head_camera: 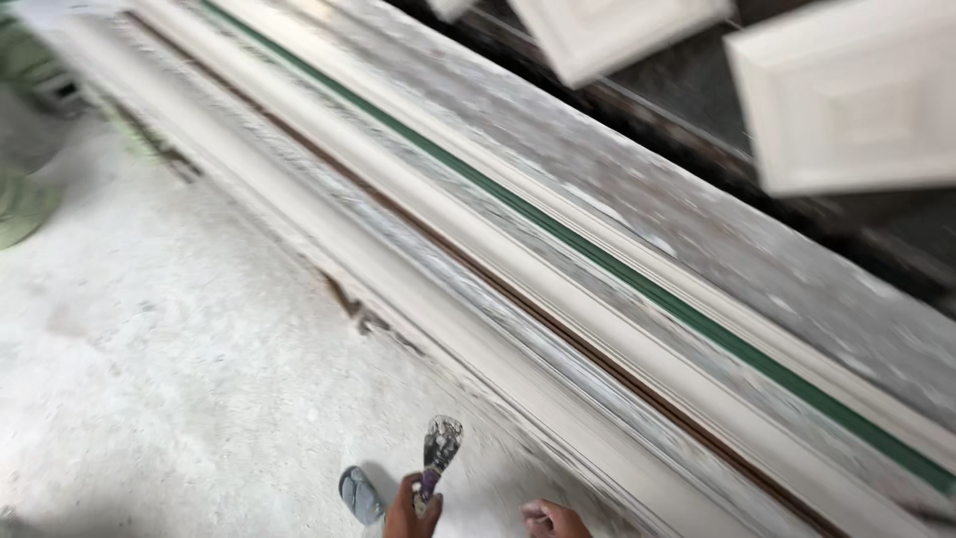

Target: The person uses a small knife to scrape excess plaster residue from the grooves of long decorative molding pieces laid on a workbench, working along each piece section by section. They then lay a green strip and a brown strip into the mold channels and resume scraping plaster off the mold surfaces.

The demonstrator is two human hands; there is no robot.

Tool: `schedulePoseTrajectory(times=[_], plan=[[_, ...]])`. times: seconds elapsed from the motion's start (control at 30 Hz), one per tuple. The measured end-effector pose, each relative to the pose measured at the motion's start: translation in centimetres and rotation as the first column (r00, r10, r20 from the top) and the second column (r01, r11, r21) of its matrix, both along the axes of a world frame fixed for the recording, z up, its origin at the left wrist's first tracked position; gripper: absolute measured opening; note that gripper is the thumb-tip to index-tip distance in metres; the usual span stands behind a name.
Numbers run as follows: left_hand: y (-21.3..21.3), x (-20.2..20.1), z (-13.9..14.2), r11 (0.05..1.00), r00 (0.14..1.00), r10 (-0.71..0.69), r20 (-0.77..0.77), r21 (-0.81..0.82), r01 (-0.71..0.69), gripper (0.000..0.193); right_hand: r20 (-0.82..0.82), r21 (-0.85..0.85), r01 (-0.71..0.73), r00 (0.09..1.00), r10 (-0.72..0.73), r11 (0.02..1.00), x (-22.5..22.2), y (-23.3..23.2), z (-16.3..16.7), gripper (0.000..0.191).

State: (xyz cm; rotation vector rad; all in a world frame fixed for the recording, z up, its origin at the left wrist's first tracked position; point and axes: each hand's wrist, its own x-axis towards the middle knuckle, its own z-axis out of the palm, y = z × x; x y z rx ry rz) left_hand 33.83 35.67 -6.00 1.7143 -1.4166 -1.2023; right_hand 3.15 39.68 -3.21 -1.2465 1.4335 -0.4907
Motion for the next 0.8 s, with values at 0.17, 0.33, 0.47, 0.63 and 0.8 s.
schedulePoseTrajectory(times=[0.17,0.33,0.47,0.63,0.8], plan=[[-8.1,14.8,0.1,0.989,0.985,0.146,-0.091,-0.008,-0.147,0.042,-0.098,0.109,0.076,0.993,-0.065,0.991,14.9,-15.0,0.2,0.037],[-17.3,31.6,3.1,0.966,0.971,0.237,0.041,-0.113,-0.231,0.032,-0.226,0.000,-0.007,0.974,0.007,1.000,31.0,-27.1,1.9,0.042],[-24.2,41.6,5.2,0.901,0.905,0.423,0.046,-0.129,-0.414,0.036,0.093,-0.014,0.010,0.996,-0.008,1.000,41.3,-36.1,3.2,0.030],[-32.9,48.2,3.5,0.819,0.816,0.564,-0.124,0.214,-0.533,0.037,0.222,-0.071,-0.036,0.974,0.050,0.997,50.0,-46.7,2.1,0.036],[-44.0,53.6,0.2,0.818,0.785,0.562,-0.260,0.314,-0.482,0.032,0.154,0.029,0.011,0.988,-0.015,1.000,58.0,-60.5,0.9,0.033]])
